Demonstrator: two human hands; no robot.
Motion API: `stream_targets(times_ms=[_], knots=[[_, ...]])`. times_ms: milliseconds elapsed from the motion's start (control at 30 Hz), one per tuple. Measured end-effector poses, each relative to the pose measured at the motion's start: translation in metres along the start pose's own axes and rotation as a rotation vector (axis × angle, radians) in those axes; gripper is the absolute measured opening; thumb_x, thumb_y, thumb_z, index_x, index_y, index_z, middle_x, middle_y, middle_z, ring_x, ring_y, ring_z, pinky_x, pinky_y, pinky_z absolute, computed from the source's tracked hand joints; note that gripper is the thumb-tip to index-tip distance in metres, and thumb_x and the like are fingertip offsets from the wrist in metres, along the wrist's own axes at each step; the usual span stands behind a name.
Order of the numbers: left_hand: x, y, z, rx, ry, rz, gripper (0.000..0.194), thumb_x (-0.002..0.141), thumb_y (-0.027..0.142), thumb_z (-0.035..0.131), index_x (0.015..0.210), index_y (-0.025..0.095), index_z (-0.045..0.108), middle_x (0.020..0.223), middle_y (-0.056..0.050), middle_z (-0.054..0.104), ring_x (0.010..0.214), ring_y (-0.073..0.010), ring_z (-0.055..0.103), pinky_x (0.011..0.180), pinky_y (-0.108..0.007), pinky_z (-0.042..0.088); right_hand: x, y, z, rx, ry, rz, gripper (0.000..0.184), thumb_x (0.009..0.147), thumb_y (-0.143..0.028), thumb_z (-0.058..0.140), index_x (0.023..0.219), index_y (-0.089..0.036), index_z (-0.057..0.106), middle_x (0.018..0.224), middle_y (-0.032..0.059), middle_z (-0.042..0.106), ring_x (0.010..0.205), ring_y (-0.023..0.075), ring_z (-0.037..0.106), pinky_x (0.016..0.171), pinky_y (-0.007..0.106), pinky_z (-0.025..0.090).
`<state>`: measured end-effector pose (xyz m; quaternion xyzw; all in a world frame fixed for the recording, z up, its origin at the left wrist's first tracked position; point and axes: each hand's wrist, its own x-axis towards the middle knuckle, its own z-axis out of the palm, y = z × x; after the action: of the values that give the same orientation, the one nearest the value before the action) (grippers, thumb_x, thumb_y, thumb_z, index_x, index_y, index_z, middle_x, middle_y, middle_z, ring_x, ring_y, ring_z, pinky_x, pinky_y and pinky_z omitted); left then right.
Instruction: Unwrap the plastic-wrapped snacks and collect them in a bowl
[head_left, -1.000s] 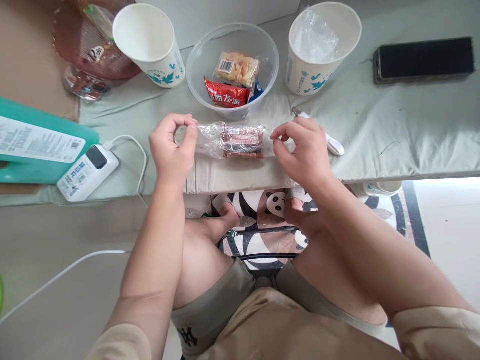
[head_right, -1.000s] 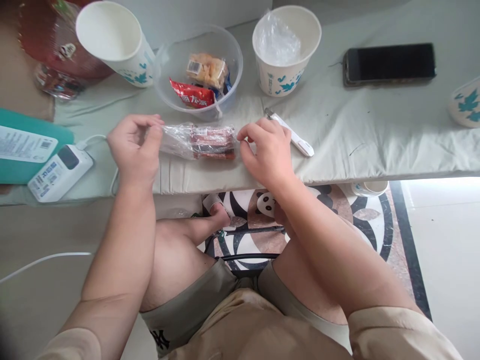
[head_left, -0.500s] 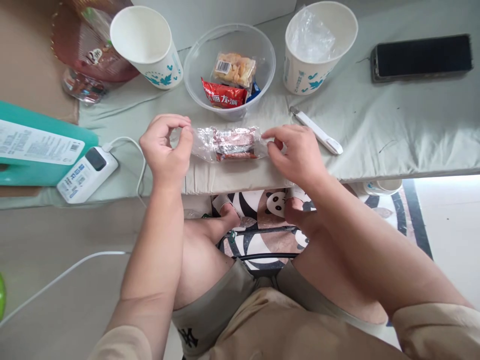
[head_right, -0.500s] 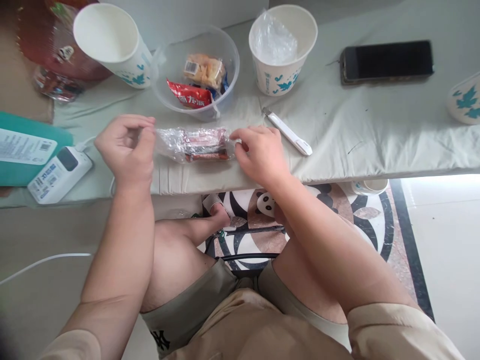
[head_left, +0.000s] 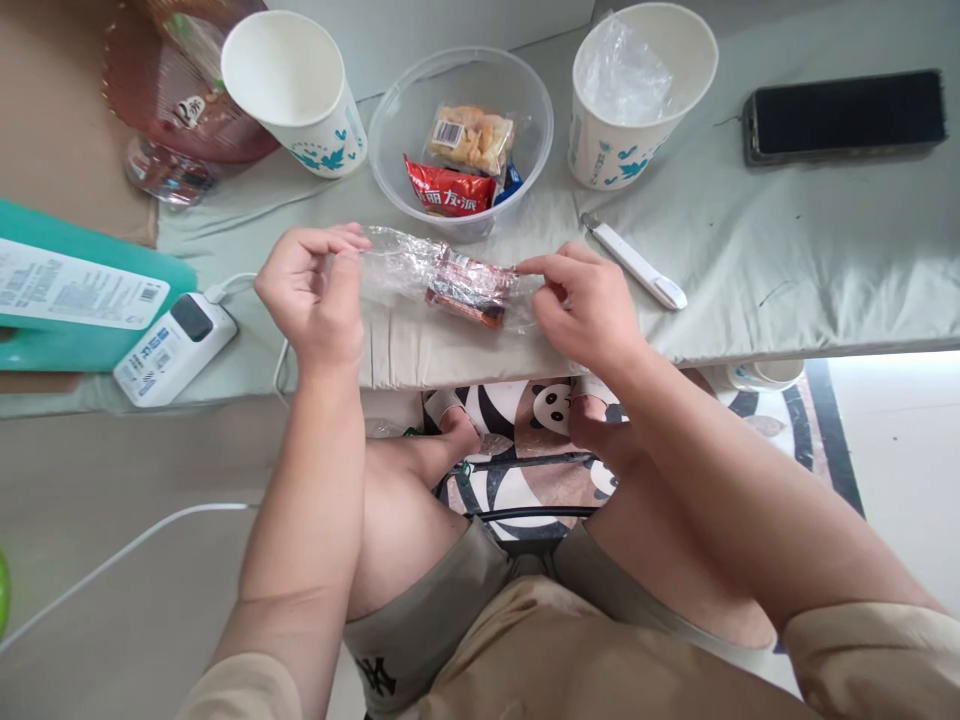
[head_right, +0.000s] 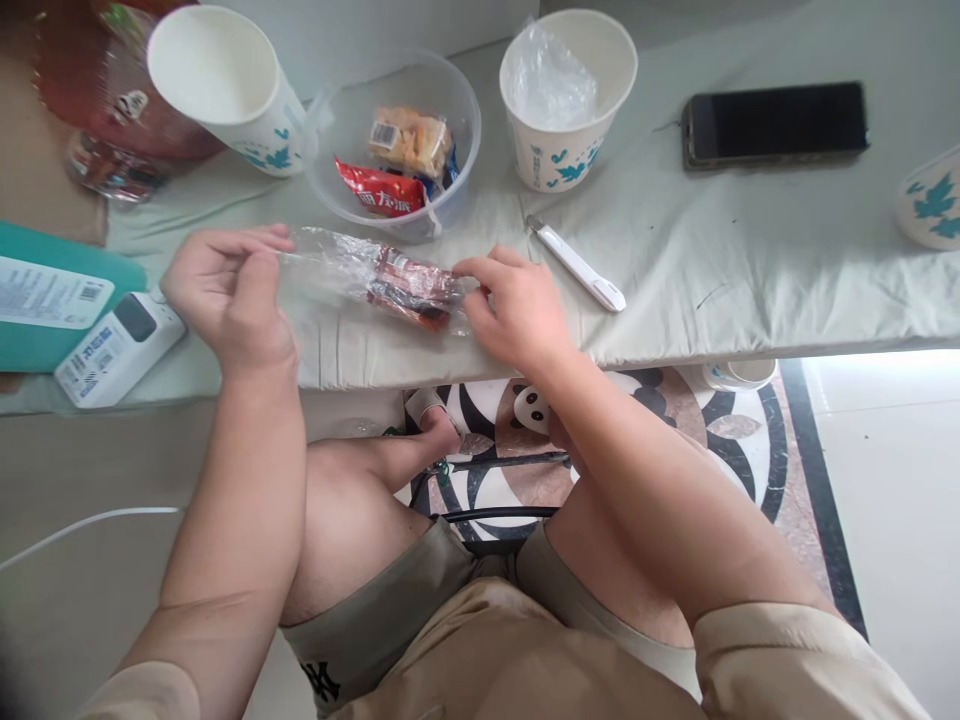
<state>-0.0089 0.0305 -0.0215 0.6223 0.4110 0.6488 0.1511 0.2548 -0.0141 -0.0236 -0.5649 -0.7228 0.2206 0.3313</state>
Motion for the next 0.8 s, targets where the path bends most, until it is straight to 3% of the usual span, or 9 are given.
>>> stream_targets(times_ms=[133,200,267,367,467,533,667,733,800], knots=[[0.001,0.012,0.001,-0.098,0.034,-0.021,0.01,0.072,0.01,0.06,0.07,0.02,0.063,0.061,-0.001,0.067,0.065,-0.0165,0.068,0.075,-0.035,0.059,-0.002,-0.003,-0.005,0.039,0.101,-0.039,0.029,0.088,-0.016,0.044,0.086,-0.02,0.072,0.092,0.008,0.064,0.085,0.0214,0.062,0.085,0.04,0.05],[0.002,0.018,0.0,-0.077,0.034,-0.066,0.007,0.067,0.013,0.061,0.066,0.02,0.063,0.056,0.0,0.064,0.056,-0.0143,0.063,0.059,-0.031,0.053,-0.004,-0.006,-0.007,0.044,0.114,-0.09,0.028,0.088,-0.016,0.043,0.09,-0.021,0.071,0.099,0.0093,0.066,0.093,0.0236,0.062,0.09,0.042,0.049],[0.001,0.024,-0.003,-0.033,-0.025,-0.15,0.004,0.066,0.018,0.063,0.063,0.021,0.062,0.054,0.0,0.063,0.049,-0.0121,0.057,0.048,-0.028,0.044,-0.007,-0.009,-0.006,0.039,0.056,-0.165,0.031,0.087,-0.019,0.047,0.107,-0.021,0.071,0.109,0.0104,0.069,0.102,0.0263,0.062,0.095,0.044,0.048],[0.0,0.032,-0.009,-0.041,-0.208,-0.274,0.008,0.067,0.02,0.066,0.06,0.022,0.064,0.054,0.0,0.064,0.041,-0.0091,0.048,0.04,-0.026,0.034,-0.011,-0.013,-0.004,-0.018,-0.076,-0.261,0.042,0.087,-0.023,0.054,0.127,-0.021,0.065,0.106,0.0093,0.072,0.106,0.0281,0.061,0.098,0.045,0.045],[0.003,0.042,-0.014,-0.065,-0.434,-0.36,0.009,0.066,0.018,0.065,0.058,0.022,0.066,0.053,0.0,0.065,0.038,-0.0088,0.046,0.037,-0.026,0.03,-0.014,-0.014,-0.004,-0.115,-0.097,-0.308,0.026,0.09,-0.022,0.052,0.107,-0.021,0.071,0.084,0.0067,0.07,0.097,0.0267,0.06,0.095,0.043,0.041],[0.007,0.053,-0.015,0.002,-0.619,-0.461,0.009,0.066,0.018,0.065,0.058,0.023,0.067,0.053,0.0,0.065,0.039,-0.01,0.048,0.038,-0.026,0.033,-0.016,-0.015,-0.007,-0.142,-0.094,-0.313,0.023,0.091,-0.023,0.05,0.094,-0.02,0.072,0.078,0.0059,0.067,0.085,0.0233,0.058,0.085,0.038,0.041],[0.016,0.072,-0.014,0.136,-1.019,-0.653,0.012,0.073,0.026,0.069,0.062,0.022,0.07,0.054,0.0,0.066,0.046,-0.0137,0.057,0.045,-0.027,0.044,-0.022,-0.02,-0.02,-0.085,-0.214,-0.275,0.03,0.091,-0.028,0.046,0.097,-0.018,0.074,0.081,0.0048,0.068,0.065,0.0146,0.051,0.062,0.03,0.031],[0.017,0.074,-0.013,0.125,-1.113,-0.669,0.023,0.081,0.035,0.066,0.062,0.022,0.072,0.055,-0.001,0.068,0.049,-0.0149,0.061,0.047,-0.027,0.047,-0.024,-0.024,-0.025,-0.063,-0.331,-0.239,0.037,0.094,-0.037,0.043,0.093,-0.018,0.075,0.077,0.0044,0.067,0.062,0.0135,0.048,0.059,0.029,0.028],[0.014,0.07,-0.013,0.135,-1.041,-0.633,0.033,0.089,0.041,0.062,0.065,0.022,0.073,0.059,-0.003,0.071,0.052,-0.0149,0.063,0.048,-0.028,0.048,-0.024,-0.028,-0.027,-0.09,-0.453,-0.172,0.048,0.098,-0.044,0.037,0.082,-0.018,0.073,0.066,0.0038,0.061,0.057,0.0131,0.041,0.059,0.03,0.026]])
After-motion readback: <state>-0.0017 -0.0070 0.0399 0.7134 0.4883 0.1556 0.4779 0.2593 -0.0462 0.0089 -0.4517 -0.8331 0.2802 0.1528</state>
